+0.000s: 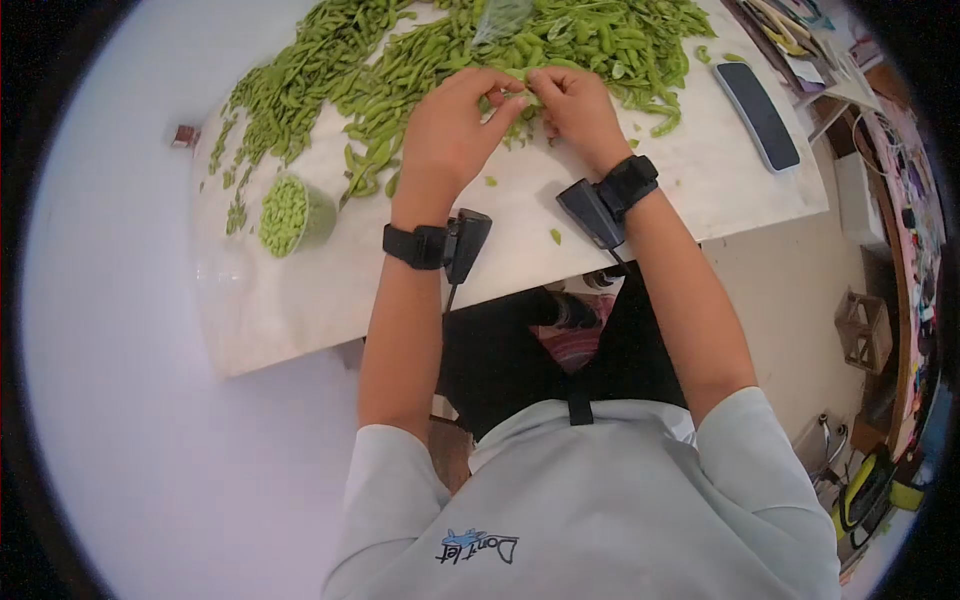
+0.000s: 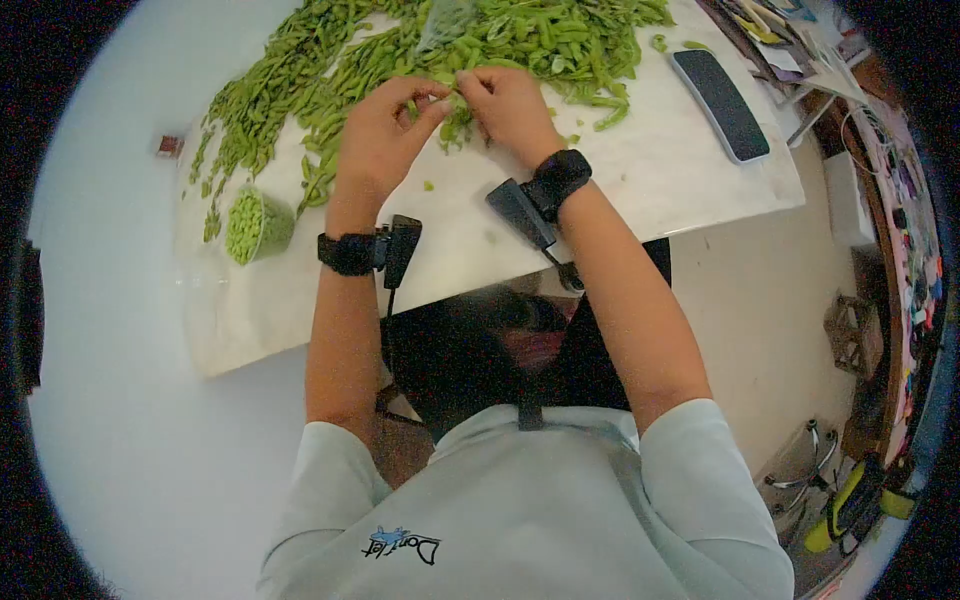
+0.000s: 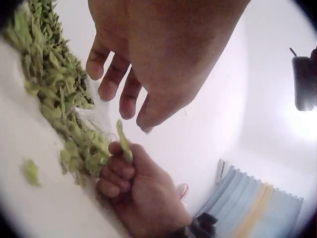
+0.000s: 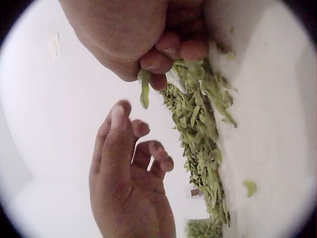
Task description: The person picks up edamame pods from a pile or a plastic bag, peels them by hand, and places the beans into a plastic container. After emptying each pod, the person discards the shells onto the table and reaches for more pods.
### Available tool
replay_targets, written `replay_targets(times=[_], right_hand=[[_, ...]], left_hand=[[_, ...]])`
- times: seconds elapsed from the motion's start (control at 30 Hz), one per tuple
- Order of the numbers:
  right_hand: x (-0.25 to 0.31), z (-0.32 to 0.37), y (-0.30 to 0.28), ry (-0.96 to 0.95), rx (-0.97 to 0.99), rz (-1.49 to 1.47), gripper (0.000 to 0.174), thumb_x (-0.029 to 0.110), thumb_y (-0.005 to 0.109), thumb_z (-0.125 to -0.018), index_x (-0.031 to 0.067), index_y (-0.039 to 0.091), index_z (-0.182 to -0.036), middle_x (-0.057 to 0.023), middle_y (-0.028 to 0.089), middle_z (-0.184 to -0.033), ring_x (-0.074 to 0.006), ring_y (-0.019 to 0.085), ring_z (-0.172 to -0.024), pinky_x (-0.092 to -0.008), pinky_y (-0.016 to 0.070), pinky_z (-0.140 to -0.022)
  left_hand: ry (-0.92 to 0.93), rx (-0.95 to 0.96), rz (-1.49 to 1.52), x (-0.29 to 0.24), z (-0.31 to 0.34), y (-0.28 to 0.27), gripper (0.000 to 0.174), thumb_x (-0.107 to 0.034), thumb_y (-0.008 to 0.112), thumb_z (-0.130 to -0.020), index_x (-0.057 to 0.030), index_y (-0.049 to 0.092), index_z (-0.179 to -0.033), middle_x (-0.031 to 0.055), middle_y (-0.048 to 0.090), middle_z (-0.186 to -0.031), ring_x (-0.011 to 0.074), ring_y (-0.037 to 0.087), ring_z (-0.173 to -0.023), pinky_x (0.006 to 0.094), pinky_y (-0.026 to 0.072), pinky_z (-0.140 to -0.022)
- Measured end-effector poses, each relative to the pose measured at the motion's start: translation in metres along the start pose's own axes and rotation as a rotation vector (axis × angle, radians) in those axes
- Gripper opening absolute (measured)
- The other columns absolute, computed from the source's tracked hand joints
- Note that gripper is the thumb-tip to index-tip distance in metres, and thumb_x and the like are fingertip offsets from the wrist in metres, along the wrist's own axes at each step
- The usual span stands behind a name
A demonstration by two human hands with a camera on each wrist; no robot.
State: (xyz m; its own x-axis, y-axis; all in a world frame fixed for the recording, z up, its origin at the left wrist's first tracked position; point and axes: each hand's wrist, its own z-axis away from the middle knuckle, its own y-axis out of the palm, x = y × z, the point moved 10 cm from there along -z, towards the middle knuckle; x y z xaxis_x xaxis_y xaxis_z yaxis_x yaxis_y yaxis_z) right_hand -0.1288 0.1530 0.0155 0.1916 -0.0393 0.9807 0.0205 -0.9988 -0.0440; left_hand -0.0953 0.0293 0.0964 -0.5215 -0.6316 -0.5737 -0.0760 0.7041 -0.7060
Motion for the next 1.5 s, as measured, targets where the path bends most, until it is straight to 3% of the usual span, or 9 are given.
replay_targets(times=[0.17, 0.33, 0.5, 0.73, 0.83, 0.93, 1.03, 1.13, 1.5], right_hand=[[0.008, 0.000, -0.004, -0.059, -0.028, 0.049, 0.031, 0.024, 0.052, -0.091, -0.0002, 0.059, -0.074, -0.0033, 0.052, -0.052, -0.0108, 0.049, -0.043, -0.0273, 0.0402, -0.044], [0.009, 0.000, -0.004, -0.085, -0.062, -0.047, 0.017, 0.018, 0.053, -0.092, 0.0037, 0.060, -0.099, 0.0013, 0.053, -0.058, -0.0055, 0.048, -0.047, -0.0221, 0.0382, -0.043], [0.007, 0.001, -0.001, -0.036, -0.013, -0.143, 0.019, 0.017, 0.054, -0.091, 0.0074, 0.057, -0.107, -0.0003, 0.053, -0.058, -0.0068, 0.049, -0.045, -0.0235, 0.0380, -0.040], [0.003, 0.000, -0.001, -0.005, -0.051, -0.164, 0.016, 0.015, 0.055, -0.090, 0.0070, 0.055, -0.104, 0.0005, 0.053, -0.057, -0.0064, 0.046, -0.041, -0.0231, 0.0353, -0.039], [0.005, 0.000, -0.001, -0.009, -0.060, -0.137, 0.017, 0.015, 0.056, -0.089, 0.0067, 0.055, -0.104, 0.0010, 0.053, -0.058, -0.0061, 0.045, -0.042, -0.0231, 0.0346, -0.040], [0.007, 0.002, 0.001, -0.005, -0.052, -0.088, 0.017, 0.016, 0.056, -0.089, 0.0060, 0.055, -0.104, 0.0003, 0.055, -0.060, -0.0064, 0.046, -0.045, -0.0238, 0.0358, -0.042], [0.011, 0.001, 0.001, -0.017, -0.060, 0.011, 0.018, 0.016, 0.056, -0.089, 0.0055, 0.056, -0.104, -0.0009, 0.057, -0.063, -0.0061, 0.047, -0.049, -0.0244, 0.0373, -0.045], [0.009, 0.000, 0.003, -0.020, -0.052, 0.017, 0.018, 0.016, 0.056, -0.089, 0.0056, 0.056, -0.104, -0.0025, 0.059, -0.066, -0.0064, 0.047, -0.050, -0.0247, 0.0382, -0.046], [0.002, -0.001, 0.002, 0.002, -0.084, 0.016, 0.017, 0.015, 0.056, -0.088, 0.0052, 0.057, -0.102, -0.0027, 0.058, -0.060, -0.0078, 0.048, -0.044, -0.0242, 0.0367, -0.042]], left_hand=[[-0.071, -0.031, 0.133, 0.024, -0.010, 0.021, 0.021, -0.018, 0.074, -0.076, -0.0038, 0.067, -0.090, 0.0002, 0.060, -0.075, 0.0091, 0.045, -0.061, 0.0236, 0.0398, -0.056], [-0.246, -0.027, 0.342, 0.038, -0.002, 0.030, 0.021, -0.015, 0.075, -0.075, -0.0030, 0.068, -0.091, -0.0025, 0.059, -0.074, 0.0054, 0.044, -0.061, 0.0201, 0.0376, -0.055], [-0.127, -0.062, 0.472, 0.039, -0.002, 0.032, 0.016, -0.012, 0.073, -0.077, -0.0047, 0.069, -0.091, -0.0012, 0.059, -0.074, 0.0061, 0.047, -0.063, 0.0209, 0.0392, -0.057], [-0.119, -0.020, 0.640, 0.048, -0.004, 0.042, 0.013, -0.009, 0.070, -0.080, -0.0003, 0.067, -0.090, -0.0009, 0.060, -0.076, 0.0063, 0.052, -0.067, 0.0213, 0.0432, -0.063], [-0.148, -0.038, 0.694, 0.047, -0.003, 0.041, 0.014, -0.009, 0.071, -0.078, -0.0016, 0.067, -0.089, 0.0002, 0.060, -0.077, 0.0051, 0.049, -0.064, 0.0202, 0.0401, -0.058], [-0.254, 0.029, 0.567, 0.060, -0.001, 0.046, 0.016, -0.010, 0.071, -0.079, -0.0012, 0.067, -0.092, -0.0020, 0.059, -0.072, 0.0048, 0.051, -0.066, 0.0197, 0.0427, -0.062], [-0.216, 0.022, 0.466, 0.060, 0.000, 0.043, 0.018, -0.011, 0.071, -0.079, -0.0023, 0.066, -0.094, -0.0029, 0.057, -0.070, 0.0037, 0.049, -0.064, 0.0186, 0.0405, -0.058], [-0.184, 0.038, 0.550, 0.057, 0.000, 0.045, 0.018, -0.012, 0.071, -0.079, -0.0027, 0.064, -0.093, -0.0047, 0.054, -0.068, 0.0028, 0.046, -0.062, 0.0182, 0.0379, -0.055], [-0.138, 0.061, 0.504, 0.046, 0.001, 0.046, 0.017, -0.011, 0.068, -0.079, -0.0034, 0.054, -0.084, -0.0049, 0.048, -0.067, 0.0031, 0.042, -0.060, 0.0189, 0.0351, -0.053]])
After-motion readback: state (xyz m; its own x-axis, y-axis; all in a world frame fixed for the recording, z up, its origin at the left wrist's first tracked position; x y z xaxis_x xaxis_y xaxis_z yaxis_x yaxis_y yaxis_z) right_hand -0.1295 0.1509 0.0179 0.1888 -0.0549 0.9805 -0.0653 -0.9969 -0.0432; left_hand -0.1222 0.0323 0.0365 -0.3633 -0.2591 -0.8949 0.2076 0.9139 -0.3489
